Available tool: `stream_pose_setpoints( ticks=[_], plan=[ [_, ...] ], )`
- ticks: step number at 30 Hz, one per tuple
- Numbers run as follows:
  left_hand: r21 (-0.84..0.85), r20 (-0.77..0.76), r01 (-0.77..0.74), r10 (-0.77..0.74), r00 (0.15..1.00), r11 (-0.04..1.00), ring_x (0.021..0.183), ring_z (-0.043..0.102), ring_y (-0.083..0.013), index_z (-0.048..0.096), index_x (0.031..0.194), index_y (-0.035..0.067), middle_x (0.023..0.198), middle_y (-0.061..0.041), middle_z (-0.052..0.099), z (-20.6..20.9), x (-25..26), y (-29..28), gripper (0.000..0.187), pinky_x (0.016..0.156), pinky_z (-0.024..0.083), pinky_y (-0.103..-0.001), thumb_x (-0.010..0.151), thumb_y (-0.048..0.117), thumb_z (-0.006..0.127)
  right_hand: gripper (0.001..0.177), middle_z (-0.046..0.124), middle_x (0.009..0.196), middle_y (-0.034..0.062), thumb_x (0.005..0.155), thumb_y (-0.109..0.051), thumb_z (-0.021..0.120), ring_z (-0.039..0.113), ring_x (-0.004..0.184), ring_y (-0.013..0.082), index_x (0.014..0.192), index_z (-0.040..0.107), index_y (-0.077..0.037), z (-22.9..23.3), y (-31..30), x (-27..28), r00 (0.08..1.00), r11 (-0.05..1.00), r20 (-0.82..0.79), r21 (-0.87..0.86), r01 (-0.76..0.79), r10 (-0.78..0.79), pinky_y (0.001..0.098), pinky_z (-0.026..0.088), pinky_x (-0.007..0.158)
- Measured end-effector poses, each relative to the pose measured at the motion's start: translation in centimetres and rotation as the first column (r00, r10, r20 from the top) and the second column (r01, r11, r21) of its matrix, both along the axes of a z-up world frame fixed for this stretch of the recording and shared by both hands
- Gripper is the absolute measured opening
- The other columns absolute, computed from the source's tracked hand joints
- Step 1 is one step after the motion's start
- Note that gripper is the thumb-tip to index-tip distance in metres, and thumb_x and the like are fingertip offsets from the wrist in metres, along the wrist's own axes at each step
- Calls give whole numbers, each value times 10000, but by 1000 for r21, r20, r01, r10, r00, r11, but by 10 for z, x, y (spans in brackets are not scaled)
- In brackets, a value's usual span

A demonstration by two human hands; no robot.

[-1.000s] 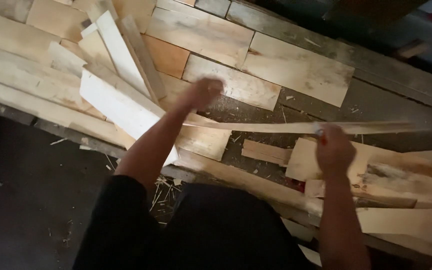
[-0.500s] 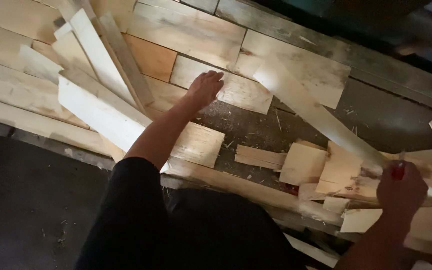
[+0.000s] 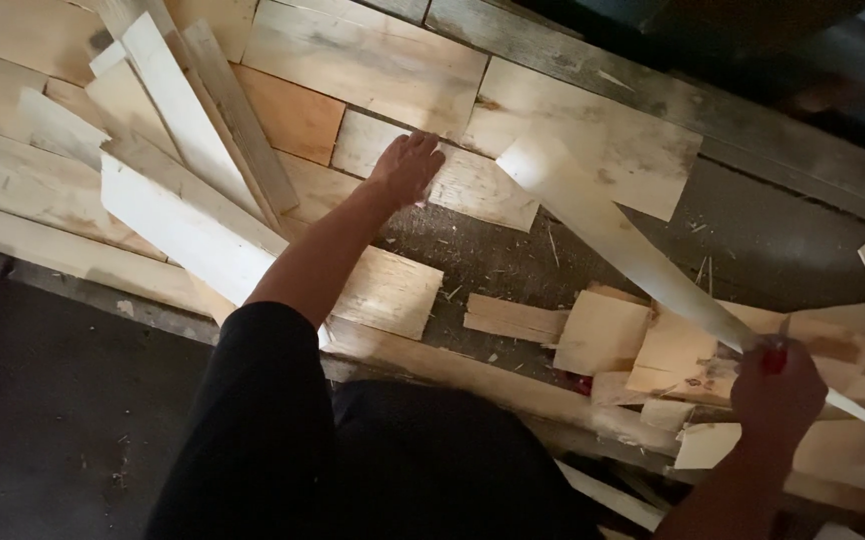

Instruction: Trim and sort thin wood pieces using a utility knife.

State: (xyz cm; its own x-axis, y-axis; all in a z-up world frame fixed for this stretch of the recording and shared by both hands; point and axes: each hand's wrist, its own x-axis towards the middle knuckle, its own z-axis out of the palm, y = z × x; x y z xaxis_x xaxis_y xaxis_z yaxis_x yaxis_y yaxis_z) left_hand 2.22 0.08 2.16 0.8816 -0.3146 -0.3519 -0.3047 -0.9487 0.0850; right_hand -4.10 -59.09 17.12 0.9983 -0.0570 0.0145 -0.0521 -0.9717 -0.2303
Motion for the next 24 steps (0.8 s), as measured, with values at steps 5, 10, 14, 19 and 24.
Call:
stream_pose_setpoints(
  ticks=[5, 10, 14, 19, 24],
  plan=[
    [0, 12, 12, -12, 1000, 1000, 1316, 460, -329, 498, 1404, 16, 1423, -199, 488, -39, 5, 4, 721, 1140, 402, -472, 836, 313, 828, 217, 743, 902, 176, 1109, -178, 670, 749, 908, 310, 1156, 687, 33, -3, 2, 1, 1000, 999, 13, 38, -15, 15, 428, 582, 879],
    [29, 99, 68, -71, 993, 997, 1249, 496, -326, 477, 1398, 17, 1385, -199, 505, -17, 2, 2, 721, 1125, 406, -478, 829, 307, 811, 212, 738, 990, 228, 1088, -185, 735, 734, 954, 365, 1106, 694, 22, -8, -9, 5, 996, 996, 53, -53, -66, 69, 461, 580, 863],
    [-41, 236, 109, -97, 967, 993, 1226, 522, -332, 506, 1321, 29, 1402, -232, 509, -22, -7, 4, 601, 1069, 435, -479, 823, 251, 760, 182, 741, 1020, 222, 1022, -113, 726, 734, 969, 352, 1135, 703, 28, -23, -37, 13, 993, 999, 110, -39, -26, 30, 457, 580, 877],
    [-121, 413, 106, -47, 910, 987, 1215, 527, -342, 509, 1312, 8, 1378, -254, 528, 32, -28, -2, 603, 1051, 446, -487, 791, 217, 727, 163, 734, 917, 217, 1055, -92, 662, 725, 859, 301, 1138, 621, 42, -3, -34, 36, 993, 999, 107, 39, 36, -40, 458, 573, 880],
    [-282, -7, -453, 470, 882, 846, 1240, 566, -301, 544, 1380, 7, 1369, -182, 588, 109, -55, 30, 624, 1138, 482, -455, 825, 116, 806, 290, 699, 907, 280, 1116, -226, 591, 701, 807, 391, 1121, 652, 57, 88, 63, 62, 987, 990, -83, -19, 139, -140, 517, 566, 789]
  ],
)
